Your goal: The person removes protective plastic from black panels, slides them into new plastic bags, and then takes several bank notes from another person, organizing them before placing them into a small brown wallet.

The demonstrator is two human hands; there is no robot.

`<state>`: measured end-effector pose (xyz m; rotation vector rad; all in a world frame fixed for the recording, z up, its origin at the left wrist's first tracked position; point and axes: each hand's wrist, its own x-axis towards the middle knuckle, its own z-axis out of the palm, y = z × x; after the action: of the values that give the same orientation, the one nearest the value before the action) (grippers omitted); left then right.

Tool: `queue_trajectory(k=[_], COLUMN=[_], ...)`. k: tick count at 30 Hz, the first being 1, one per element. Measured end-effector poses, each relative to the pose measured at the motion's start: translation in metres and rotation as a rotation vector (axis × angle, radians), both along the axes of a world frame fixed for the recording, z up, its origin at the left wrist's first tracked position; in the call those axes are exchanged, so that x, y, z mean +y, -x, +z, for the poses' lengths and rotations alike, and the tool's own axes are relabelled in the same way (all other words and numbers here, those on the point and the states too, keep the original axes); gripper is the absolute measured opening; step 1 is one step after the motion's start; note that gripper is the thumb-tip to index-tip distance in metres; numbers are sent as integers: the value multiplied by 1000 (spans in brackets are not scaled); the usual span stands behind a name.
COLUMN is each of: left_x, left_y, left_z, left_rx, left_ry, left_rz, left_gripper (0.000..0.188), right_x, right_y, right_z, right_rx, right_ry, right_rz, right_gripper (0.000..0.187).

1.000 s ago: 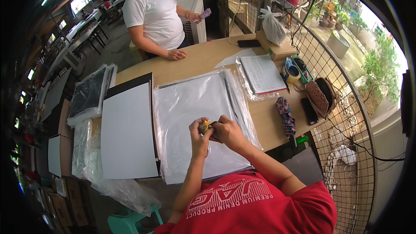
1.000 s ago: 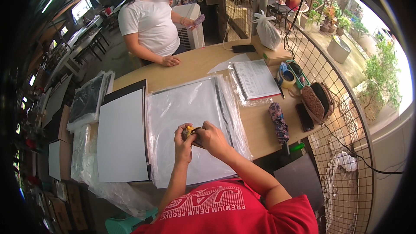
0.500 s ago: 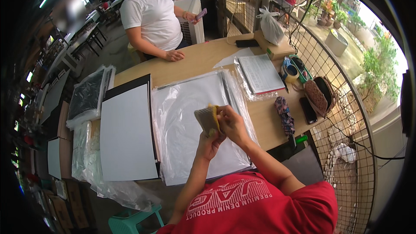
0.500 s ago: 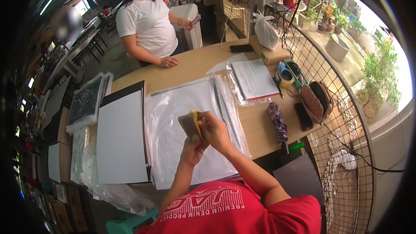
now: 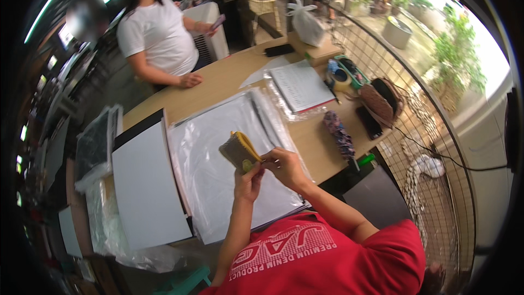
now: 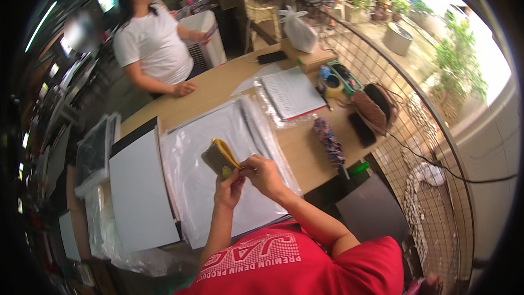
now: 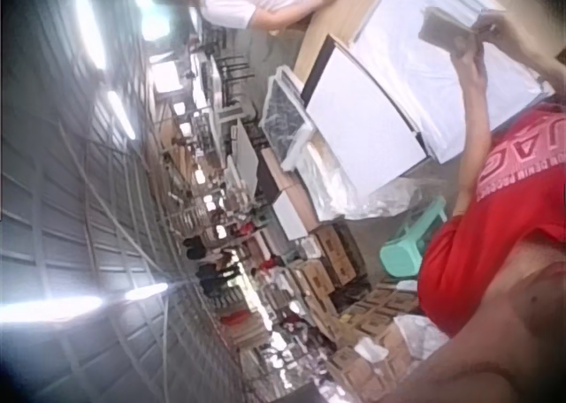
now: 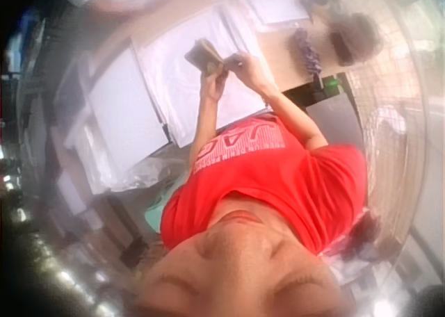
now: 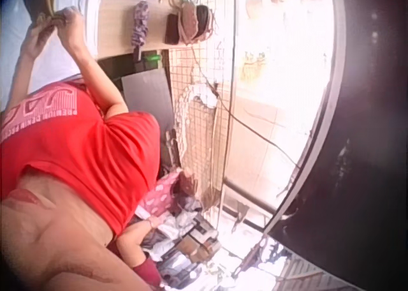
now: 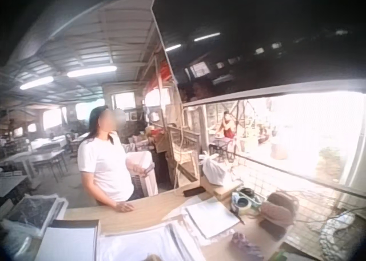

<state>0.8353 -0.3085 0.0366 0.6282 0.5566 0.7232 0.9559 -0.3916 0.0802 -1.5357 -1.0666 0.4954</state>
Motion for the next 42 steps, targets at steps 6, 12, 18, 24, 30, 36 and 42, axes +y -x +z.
queue_trajectory(k=[6, 12, 18, 24, 30, 36, 42], left_x=[-6, -27, -55, -64, -98, -104, -54], left_y=[-4, -21, -51, -134, -186, -212, -183], left_z=[-17, -11, -5, 7, 3, 2, -25], left_rx=[134, 208, 178, 83, 266, 289, 420], left_ry=[-6, -108, -193, -709, -1143, -1108, -1240], left_rz=[-19, -264, -586, -728, -620, -650, -384], left_gripper=[34, 45, 57, 56, 84, 79, 70], right_x=[-25, -51, -57, -102, -154, -165, -113], right_y=[-21, -66, -109, -118, -297, -452, -484], right_z=[-2, -7, 0, -15, 22, 10, -34], right_rx=[-695, -999, -647, 169, -507, -460, -732], right_ry=[89, -37, -146, 38, -189, 687, 1015], right_rz=[140, 185, -110, -188, -1035, -790, -685], right_gripper=[19, 21, 21, 23, 9, 22, 21])
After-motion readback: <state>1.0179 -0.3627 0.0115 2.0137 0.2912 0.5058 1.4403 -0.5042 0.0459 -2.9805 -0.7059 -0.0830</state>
